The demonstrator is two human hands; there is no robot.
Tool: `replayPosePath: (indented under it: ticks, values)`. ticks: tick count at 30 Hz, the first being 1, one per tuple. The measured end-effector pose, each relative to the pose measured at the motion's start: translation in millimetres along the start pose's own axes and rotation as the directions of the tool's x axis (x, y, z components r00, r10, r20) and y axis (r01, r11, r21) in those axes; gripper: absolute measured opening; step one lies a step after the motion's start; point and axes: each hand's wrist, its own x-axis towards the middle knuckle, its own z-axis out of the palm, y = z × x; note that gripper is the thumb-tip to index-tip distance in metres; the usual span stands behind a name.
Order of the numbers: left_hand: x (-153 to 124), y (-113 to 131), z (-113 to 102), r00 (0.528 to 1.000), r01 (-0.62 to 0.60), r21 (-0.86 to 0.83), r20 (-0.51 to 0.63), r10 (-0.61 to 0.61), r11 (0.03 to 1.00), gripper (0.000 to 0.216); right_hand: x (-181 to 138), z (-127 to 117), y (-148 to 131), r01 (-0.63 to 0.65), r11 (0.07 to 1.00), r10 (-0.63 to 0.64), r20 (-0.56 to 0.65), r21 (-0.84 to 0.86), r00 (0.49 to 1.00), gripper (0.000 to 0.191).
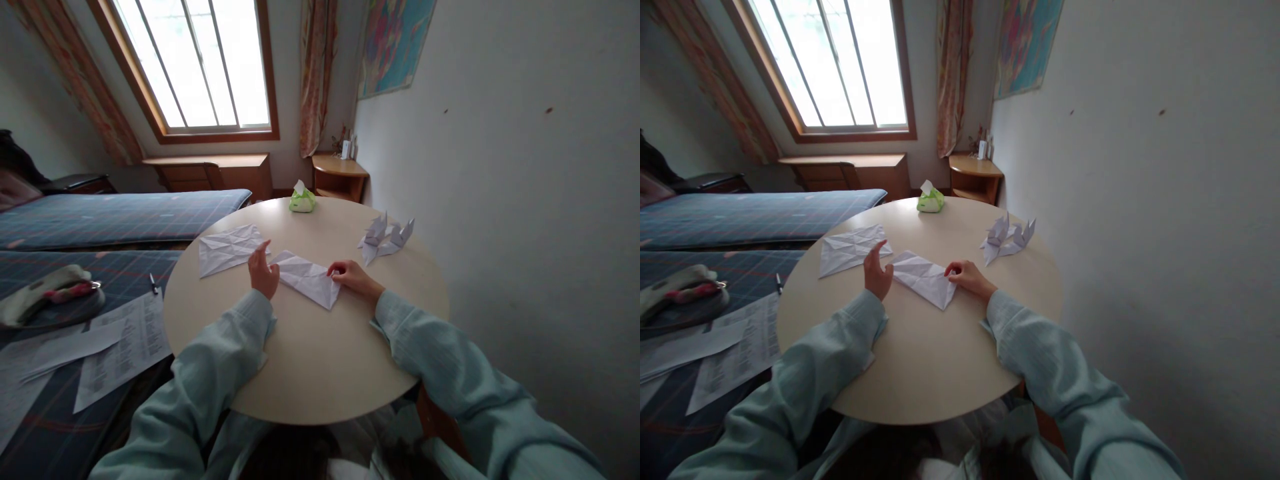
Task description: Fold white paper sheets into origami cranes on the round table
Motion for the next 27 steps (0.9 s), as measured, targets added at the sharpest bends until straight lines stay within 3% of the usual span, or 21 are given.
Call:
replayPosePath:
  ticks: [1, 2, 5, 6, 8, 11, 13, 18, 20, 22, 24, 25, 27]
  values:
    - [-2, 3, 0, 0.989, -0.094, -0.003, 0.11, 0.094, 0.996, 0.054, 0, -1, -1, 0.016, 1.0, -0.016, 0.035, -0.004, 0.999, 0.02]
    - [-3, 6, 0, 0.95, -0.186, -0.031, 0.247, 0.188, 0.982, 0.052, -1, -1, -3, 0.034, 0.999, -0.033, 0.063, -0.009, 0.997, 0.02]
    - [-8, 12, 5, 0.739, -0.338, -0.115, 0.582, 0.339, 0.934, 0.042, 0, -1, -4, 0.041, 0.997, -0.04, 0.013, -0.067, 0.999, 0.022]
    - [-9, 13, 6, 0.681, -0.362, -0.121, 0.643, 0.351, 0.924, 0.039, 0, 0, -3, 0.02, 0.994, -0.025, -0.05, -0.105, 0.998, 0.023]
    - [-10, 15, 6, 0.625, -0.395, -0.103, 0.698, 0.349, 0.913, 0.034, 2, 2, -1, -0.057, 0.984, 0.023, -0.196, -0.171, 0.98, 0.025]
    - [-8, 20, 3, 0.609, -0.441, -0.064, 0.712, 0.351, 0.895, 0.03, 4, 4, 1, -0.186, 0.964, 0.111, -0.346, -0.19, 0.932, 0.03]
    - [-8, 23, 2, 0.6, -0.475, -0.028, 0.721, 0.347, 0.879, 0.029, 5, 4, 1, -0.237, 0.959, 0.166, -0.368, -0.156, 0.915, 0.036]
    - [-11, 24, 5, 0.624, -0.501, 0.05, 0.712, 0.321, 0.864, 0.031, 4, 2, -1, -0.221, 0.97, 0.195, -0.215, -0.106, 0.957, 0.06]
    - [-12, 21, 7, 0.633, -0.491, 0.043, 0.704, 0.322, 0.87, 0.03, 2, 3, -2, -0.185, 0.975, 0.161, -0.177, -0.127, 0.971, 0.055]
    - [-13, 19, 9, 0.654, -0.456, 0.031, 0.69, 0.311, 0.889, 0.028, -1, 6, -4, -0.102, 0.973, 0.063, -0.186, -0.208, 0.98, 0.033]
    - [-13, 18, 9, 0.684, -0.404, 0.012, 0.668, 0.293, 0.915, 0.025, -5, 9, -10, 0.061, 0.943, -0.133, -0.2, -0.328, 0.971, 0.01]
    - [-13, 18, 9, 0.699, -0.379, 0.003, 0.657, 0.284, 0.925, 0.024, -8, 11, -14, 0.171, 0.91, -0.258, -0.194, -0.377, 0.947, 0.004]
    - [-13, 18, 8, 0.719, -0.347, -0.001, 0.642, 0.266, 0.938, 0.021, -14, 14, -22, 0.412, 0.809, -0.479, -0.063, -0.419, 0.876, 0.011]
